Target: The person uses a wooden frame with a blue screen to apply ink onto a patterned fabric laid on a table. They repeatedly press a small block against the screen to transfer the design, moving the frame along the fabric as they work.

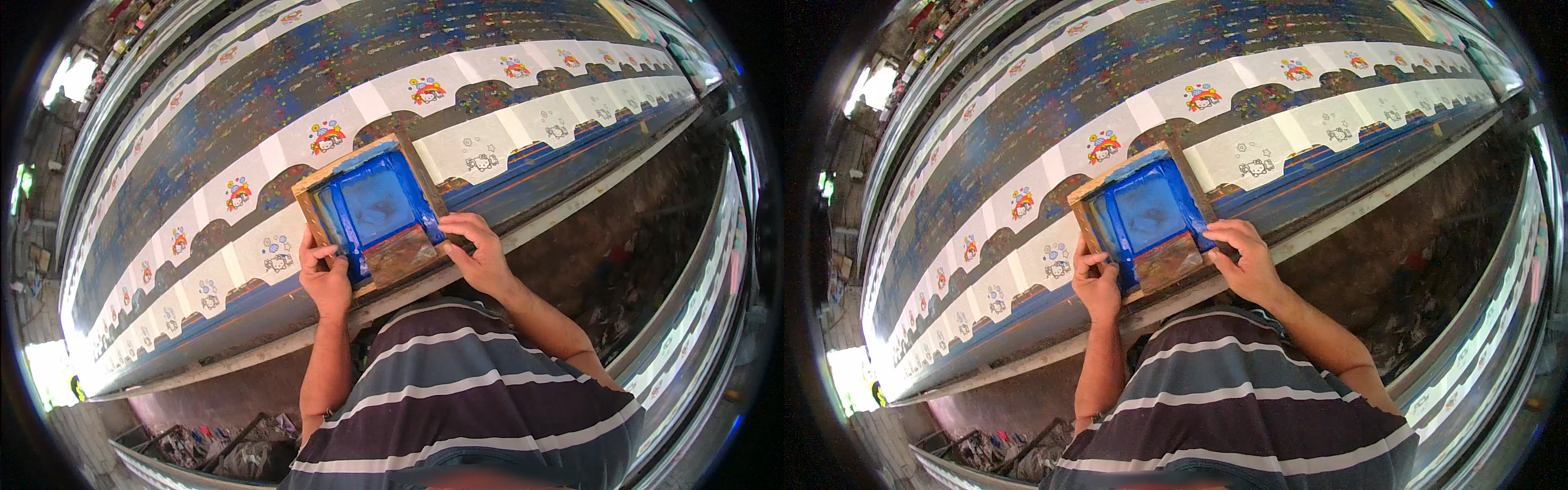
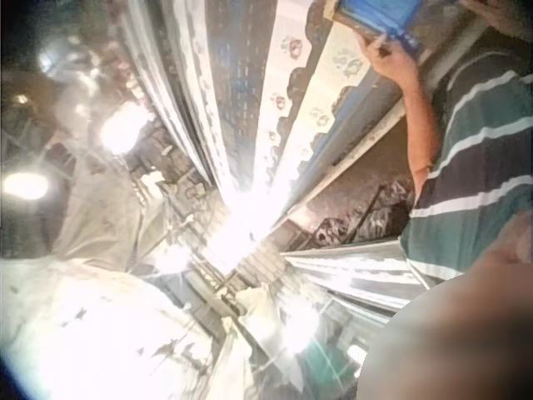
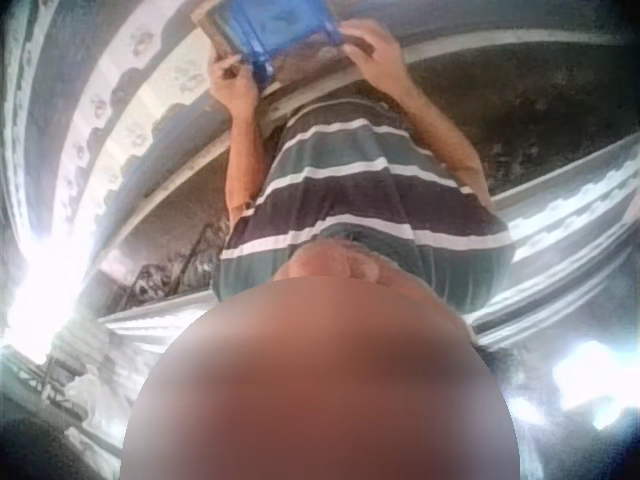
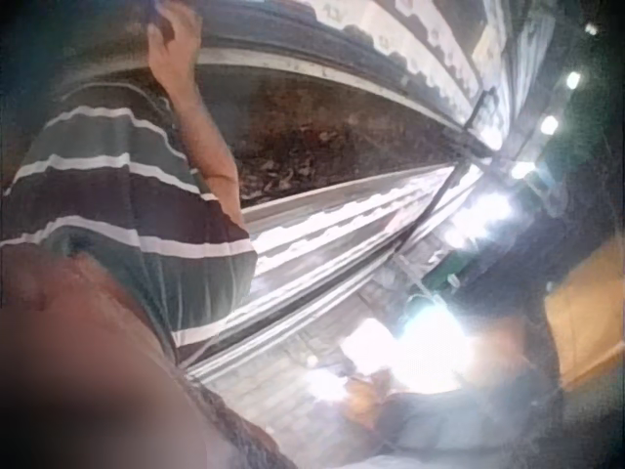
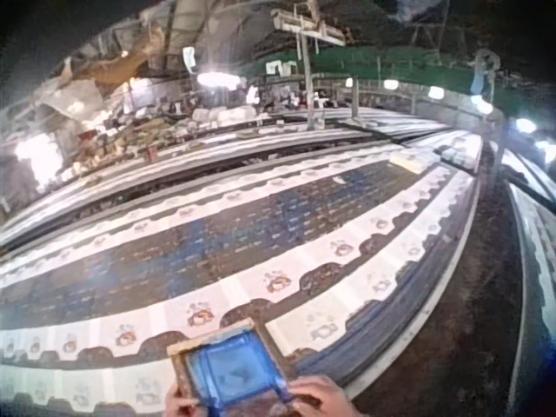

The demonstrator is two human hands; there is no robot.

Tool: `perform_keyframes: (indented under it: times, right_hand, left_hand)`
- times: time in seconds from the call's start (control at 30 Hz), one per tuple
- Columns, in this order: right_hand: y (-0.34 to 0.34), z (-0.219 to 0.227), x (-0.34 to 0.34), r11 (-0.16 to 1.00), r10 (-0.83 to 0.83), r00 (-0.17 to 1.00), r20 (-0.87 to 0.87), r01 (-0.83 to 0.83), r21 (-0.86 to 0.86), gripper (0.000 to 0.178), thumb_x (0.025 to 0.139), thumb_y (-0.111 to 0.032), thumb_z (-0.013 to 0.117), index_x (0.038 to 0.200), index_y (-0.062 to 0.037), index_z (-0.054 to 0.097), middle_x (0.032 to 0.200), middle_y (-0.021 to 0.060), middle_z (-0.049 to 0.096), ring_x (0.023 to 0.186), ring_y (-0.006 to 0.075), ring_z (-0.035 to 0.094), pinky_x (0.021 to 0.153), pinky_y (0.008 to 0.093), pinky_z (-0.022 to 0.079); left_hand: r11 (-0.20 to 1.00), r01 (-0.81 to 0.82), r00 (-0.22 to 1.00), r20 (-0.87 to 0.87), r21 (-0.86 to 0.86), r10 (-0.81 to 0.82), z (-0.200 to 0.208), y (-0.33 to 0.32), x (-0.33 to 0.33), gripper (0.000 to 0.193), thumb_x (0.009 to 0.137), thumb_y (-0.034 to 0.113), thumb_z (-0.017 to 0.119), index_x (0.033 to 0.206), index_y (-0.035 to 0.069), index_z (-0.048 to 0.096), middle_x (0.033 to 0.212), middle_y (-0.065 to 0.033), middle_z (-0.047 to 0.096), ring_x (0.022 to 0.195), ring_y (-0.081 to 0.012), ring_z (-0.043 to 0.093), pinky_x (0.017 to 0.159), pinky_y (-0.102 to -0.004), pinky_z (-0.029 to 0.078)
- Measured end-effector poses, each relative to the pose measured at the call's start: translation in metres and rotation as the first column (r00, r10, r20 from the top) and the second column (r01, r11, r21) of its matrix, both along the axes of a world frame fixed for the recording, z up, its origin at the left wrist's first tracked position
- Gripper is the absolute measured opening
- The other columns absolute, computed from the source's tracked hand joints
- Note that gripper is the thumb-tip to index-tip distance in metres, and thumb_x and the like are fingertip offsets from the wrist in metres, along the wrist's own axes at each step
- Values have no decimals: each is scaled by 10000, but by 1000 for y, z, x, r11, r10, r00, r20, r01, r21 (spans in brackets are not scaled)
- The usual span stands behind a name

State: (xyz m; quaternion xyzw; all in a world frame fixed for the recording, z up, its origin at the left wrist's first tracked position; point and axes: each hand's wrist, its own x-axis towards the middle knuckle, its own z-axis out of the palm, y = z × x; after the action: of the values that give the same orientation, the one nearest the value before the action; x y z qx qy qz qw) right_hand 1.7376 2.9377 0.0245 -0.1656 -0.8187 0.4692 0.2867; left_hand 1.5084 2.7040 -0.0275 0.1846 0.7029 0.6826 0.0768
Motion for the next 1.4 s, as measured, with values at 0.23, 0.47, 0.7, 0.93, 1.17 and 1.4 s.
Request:
perform_keyframes:
  times: [0.23, 0.47, 0.7, 0.93, 1.17, 1.4]
  right_hand:
    - [7, 15, 1, 978, 75, 995, -66, -60, 198, 369, 938, -13, 852, 1302, -43, 799, 1405, 154, 749, 1332, 403, 697, 1165, 526, 558]
    - [-11, 33, -17, 798, 307, 934, 183, -357, 485, 458, 909, -172, 861, 1348, -72, 773, 1406, 115, 695, 1419, 352, 626, 1178, 511, 520]
    - [-14, 38, -47, 686, 317, 924, 212, -378, 622, 336, 986, -182, 698, 1288, -57, 778, 1252, 101, 731, 1223, 321, 693, 1078, 466, 548]
    - [-3, 47, -61, 703, 333, 891, 307, -452, 549, 343, 968, -151, 702, 1281, -42, 789, 1184, 108, 752, 1154, 323, 713, 1008, 448, 559]
    - [-15, 43, -43, 726, 325, 897, 300, -440, 529, 380, 968, -123, 699, 1322, -31, 805, 1267, 133, 770, 1222, 339, 720, 1102, 476, 560]
    - [-8, 26, -71, 726, 259, 937, 236, -350, 593, 367, 955, -82, 705, 1305, -40, 806, 1299, 131, 775, 1257, 354, 721, 1113, 499, 561]
  left_hand:
    - [999, 25, 998, 54, 48, -28, 5, 3, 2, 330, 870, -221, 699, 1062, 41, 753, 1835, -247, 470, 1629, -333, 564, 1258, -418, 496]
    - [1000, 18, 997, 78, -3, -18, 6, 5, 2, 312, 875, -213, 698, 1047, 42, 750, 1823, -250, 491, 1618, -329, 574, 1258, -423, 498]
    - [1000, 7, 1000, 8, -6, -7, 8, 8, 5, 312, 868, -205, 707, 1030, 57, 756, 1807, -239, 516, 1576, -293, 605, 1161, -347, 526]
    - [999, -14, 998, 60, -42, 16, 9, 9, 7, 283, 850, -177, 713, 987, 68, 751, 1795, -234, 534, 1581, -298, 597, 1173, -355, 517]
    - [996, -18, 1000, -9, -85, 17, 6, 9, 6, 219, 829, -129, 741, 924, 69, 741, 1775, -244, 555, 1604, -370, 579, 1244, -434, 486]
    - [990, -35, 991, -130, -133, 17, 9, 11, 8, 225, 821, -127, 737, 912, 78, 746, 1775, -259, 541, 1563, -357, 599, 1129, -374, 528]
